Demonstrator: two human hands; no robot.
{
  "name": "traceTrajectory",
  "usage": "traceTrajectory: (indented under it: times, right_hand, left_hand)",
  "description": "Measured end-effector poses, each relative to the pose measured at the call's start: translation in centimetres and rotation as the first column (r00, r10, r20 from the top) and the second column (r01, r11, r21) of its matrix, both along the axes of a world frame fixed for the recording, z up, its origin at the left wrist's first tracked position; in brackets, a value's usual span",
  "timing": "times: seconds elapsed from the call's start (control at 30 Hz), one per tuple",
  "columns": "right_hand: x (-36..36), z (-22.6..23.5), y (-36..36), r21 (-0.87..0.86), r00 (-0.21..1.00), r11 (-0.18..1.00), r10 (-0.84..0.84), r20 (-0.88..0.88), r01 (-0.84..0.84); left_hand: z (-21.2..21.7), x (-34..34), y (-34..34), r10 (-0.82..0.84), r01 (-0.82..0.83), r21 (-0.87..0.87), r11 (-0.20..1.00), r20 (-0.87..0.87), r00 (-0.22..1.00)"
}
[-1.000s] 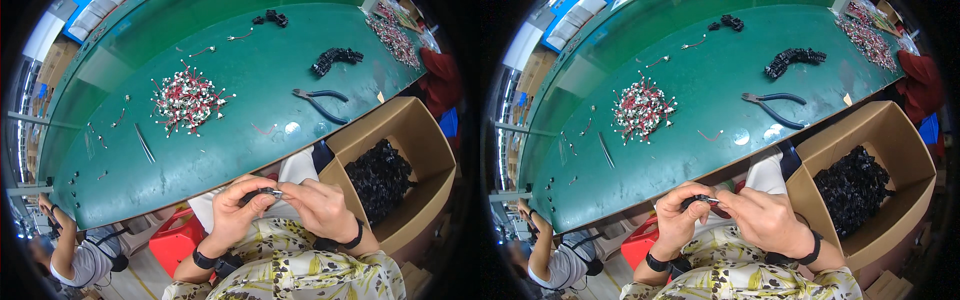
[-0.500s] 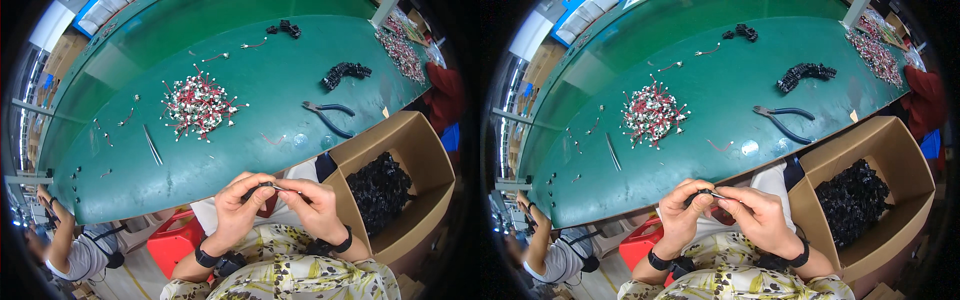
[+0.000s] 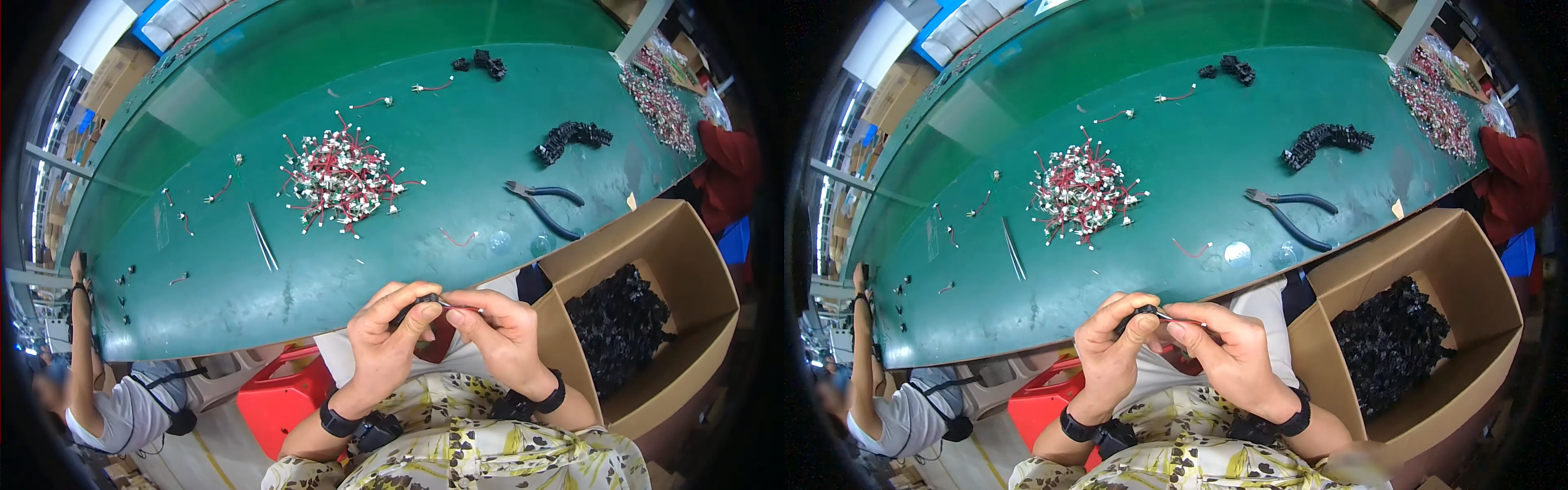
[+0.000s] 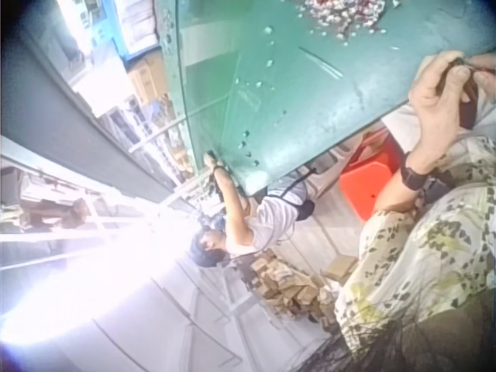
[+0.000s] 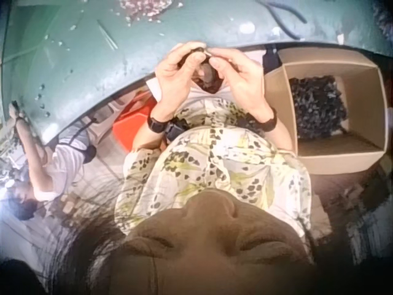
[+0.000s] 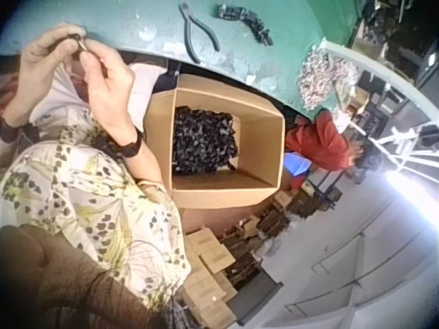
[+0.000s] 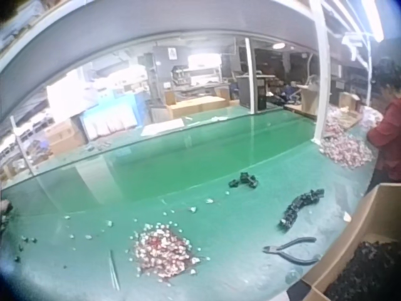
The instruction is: The person assembles small electronic components by inserting red and white wires into black plastic housings. They use tweezers to manipulate the wires and a pair of pliers to secure the connections. The process is repeated for multiple units, with finished assemblies placed on the table.
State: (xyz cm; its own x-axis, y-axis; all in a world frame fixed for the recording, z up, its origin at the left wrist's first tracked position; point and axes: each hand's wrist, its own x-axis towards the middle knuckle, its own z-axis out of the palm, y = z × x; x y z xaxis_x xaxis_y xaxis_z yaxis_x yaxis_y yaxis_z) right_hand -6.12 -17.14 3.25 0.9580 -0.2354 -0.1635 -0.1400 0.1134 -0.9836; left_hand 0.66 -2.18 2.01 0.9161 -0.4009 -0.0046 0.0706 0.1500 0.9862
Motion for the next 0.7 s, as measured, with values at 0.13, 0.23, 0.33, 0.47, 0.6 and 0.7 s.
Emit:
traceTrajectory:
  times: [0.13,0.23,0.33,0.47,0.6,0.7]
  right_hand:
    - [0.6,1.1,-0.4,-0.166,0.993,0.981,0.111,0.048,-0.102]
    - [1.1,2.4,-0.6,-0.165,0.979,0.966,0.205,0.011,-0.2]
    - [1.5,2.7,-0.2,-0.135,0.966,0.958,0.257,0.009,-0.254]
    - [1.6,4.1,-1.5,-0.227,0.952,0.925,0.295,-0.078,-0.305]
    - [2.2,4.1,-0.2,-0.358,0.93,0.865,0.366,-0.028,-0.352]
    - [2.9,5.2,0.6,-0.449,0.888,0.783,0.457,-0.057,-0.431]
  left_hand:
    - [0.0,-0.1,0.8,0.009,-0.009,-0.014,1.0,-0.009,1.0]
    - [0.3,-0.4,1.9,0.033,-0.035,-0.035,0.999,-0.053,0.998]
    - [0.3,-0.3,2.9,0.017,-0.017,-0.098,0.995,0.001,1.0]
    - [0.5,-0.1,4.9,0.05,-0.052,0.017,0.999,0.089,0.995]
    - [0.5,-0.1,5.6,0.058,-0.078,0.086,0.993,0.216,0.975]
    - [0.5,0.0,5.9,0.074,-0.101,0.084,0.991,0.279,0.957]
